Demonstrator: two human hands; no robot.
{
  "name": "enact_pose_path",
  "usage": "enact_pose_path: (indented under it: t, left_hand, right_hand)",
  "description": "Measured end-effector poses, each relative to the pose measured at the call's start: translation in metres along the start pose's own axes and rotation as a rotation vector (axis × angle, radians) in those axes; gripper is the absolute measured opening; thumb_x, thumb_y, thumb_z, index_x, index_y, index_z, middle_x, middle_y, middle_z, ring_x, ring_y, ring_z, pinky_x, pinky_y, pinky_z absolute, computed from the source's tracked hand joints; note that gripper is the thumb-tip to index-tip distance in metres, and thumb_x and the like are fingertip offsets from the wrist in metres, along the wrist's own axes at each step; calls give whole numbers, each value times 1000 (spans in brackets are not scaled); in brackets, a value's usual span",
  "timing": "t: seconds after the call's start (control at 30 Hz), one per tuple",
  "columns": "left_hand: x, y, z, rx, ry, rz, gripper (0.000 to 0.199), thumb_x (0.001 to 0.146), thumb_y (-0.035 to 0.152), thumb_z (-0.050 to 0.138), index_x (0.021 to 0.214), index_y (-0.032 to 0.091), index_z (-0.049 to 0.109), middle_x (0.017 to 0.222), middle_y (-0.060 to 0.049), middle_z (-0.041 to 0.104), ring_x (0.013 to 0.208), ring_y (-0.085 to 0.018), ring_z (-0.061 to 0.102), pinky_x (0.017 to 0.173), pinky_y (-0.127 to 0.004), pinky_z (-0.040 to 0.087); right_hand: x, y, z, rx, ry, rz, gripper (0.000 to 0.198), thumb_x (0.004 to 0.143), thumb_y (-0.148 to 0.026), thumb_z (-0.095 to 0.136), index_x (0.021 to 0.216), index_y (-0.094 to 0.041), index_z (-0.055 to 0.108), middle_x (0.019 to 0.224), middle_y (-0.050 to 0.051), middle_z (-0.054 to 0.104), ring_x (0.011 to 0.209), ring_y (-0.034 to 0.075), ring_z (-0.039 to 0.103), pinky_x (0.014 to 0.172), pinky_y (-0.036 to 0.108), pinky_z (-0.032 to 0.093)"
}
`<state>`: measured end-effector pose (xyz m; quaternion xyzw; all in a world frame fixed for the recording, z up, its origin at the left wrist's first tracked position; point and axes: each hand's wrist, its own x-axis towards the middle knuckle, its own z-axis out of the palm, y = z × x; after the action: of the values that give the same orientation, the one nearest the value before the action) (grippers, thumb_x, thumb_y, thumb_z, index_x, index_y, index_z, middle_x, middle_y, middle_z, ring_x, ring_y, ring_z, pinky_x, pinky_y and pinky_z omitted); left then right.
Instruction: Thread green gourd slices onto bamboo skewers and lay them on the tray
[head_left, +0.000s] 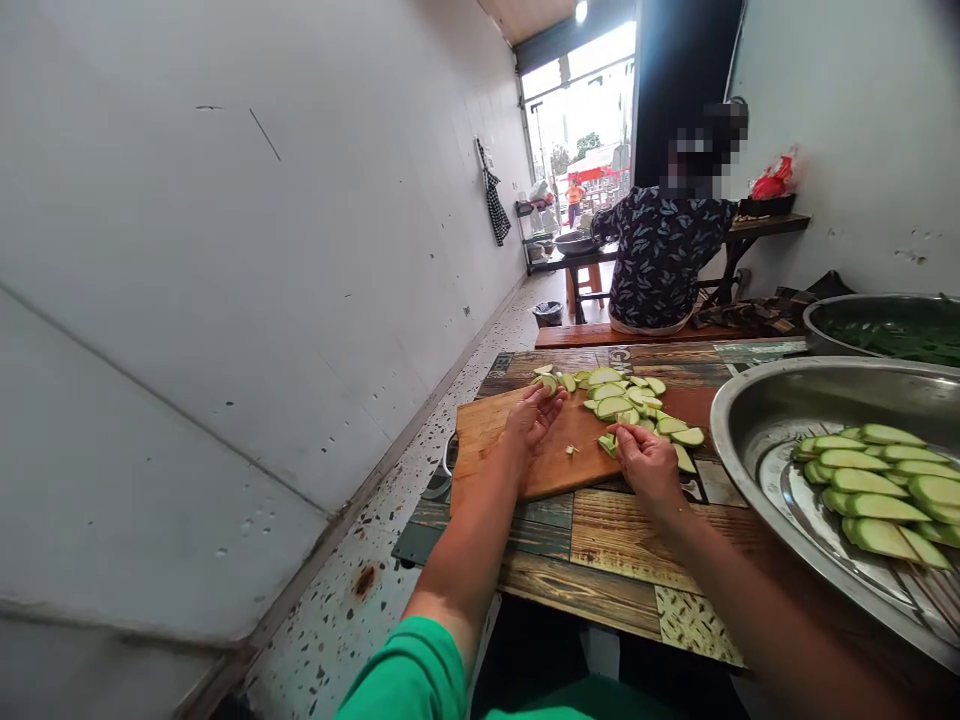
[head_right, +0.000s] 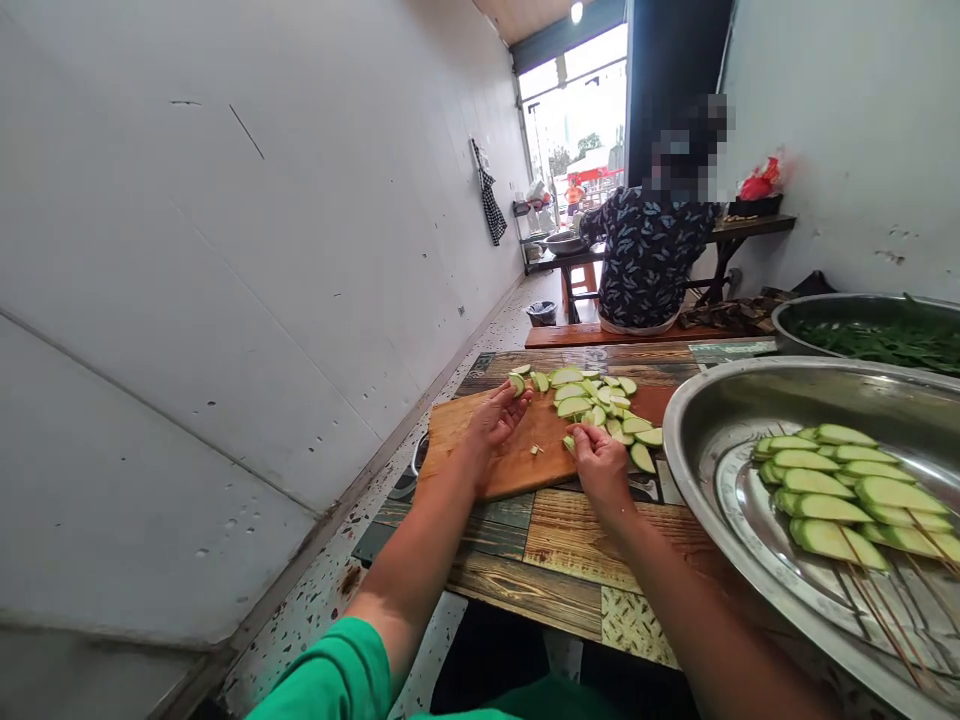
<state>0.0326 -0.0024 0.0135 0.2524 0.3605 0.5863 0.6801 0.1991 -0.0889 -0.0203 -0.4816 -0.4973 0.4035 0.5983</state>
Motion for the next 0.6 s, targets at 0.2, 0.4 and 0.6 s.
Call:
enact_pose_path:
  t: [0.2, 0.4, 0.6]
  left_hand:
    - [1, 7, -18, -303, 199, -47, 12, 87, 8, 49, 82, 13, 58, 75, -4, 64, 73, -11, 65, 72, -20, 55]
    - [5, 5, -29, -312, 209, -22, 19, 82, -1, 50, 90, 10, 63, 78, -5, 67, 67, -9, 65, 72, -18, 54]
    - [4, 8, -40, -333, 191, -82, 15, 84, 4, 50, 86, 12, 62, 80, -7, 69, 75, -13, 68, 75, -24, 56]
  right_hand:
    - [-17, 0, 10, -57, -235, 35, 44, 79, -52, 55, 89, -10, 65, 48, -5, 36, 43, 8, 30, 40, 22, 19]
    - [-29, -6, 14, -91, -351, 76, 44, 80, -52, 56, 91, -10, 64, 48, -5, 36, 43, 8, 30, 41, 22, 17]
    - [-30, -9, 11, -138, -394, 108, 48, 78, -55, 55, 92, -10, 64, 47, -6, 35, 42, 8, 29, 40, 22, 16]
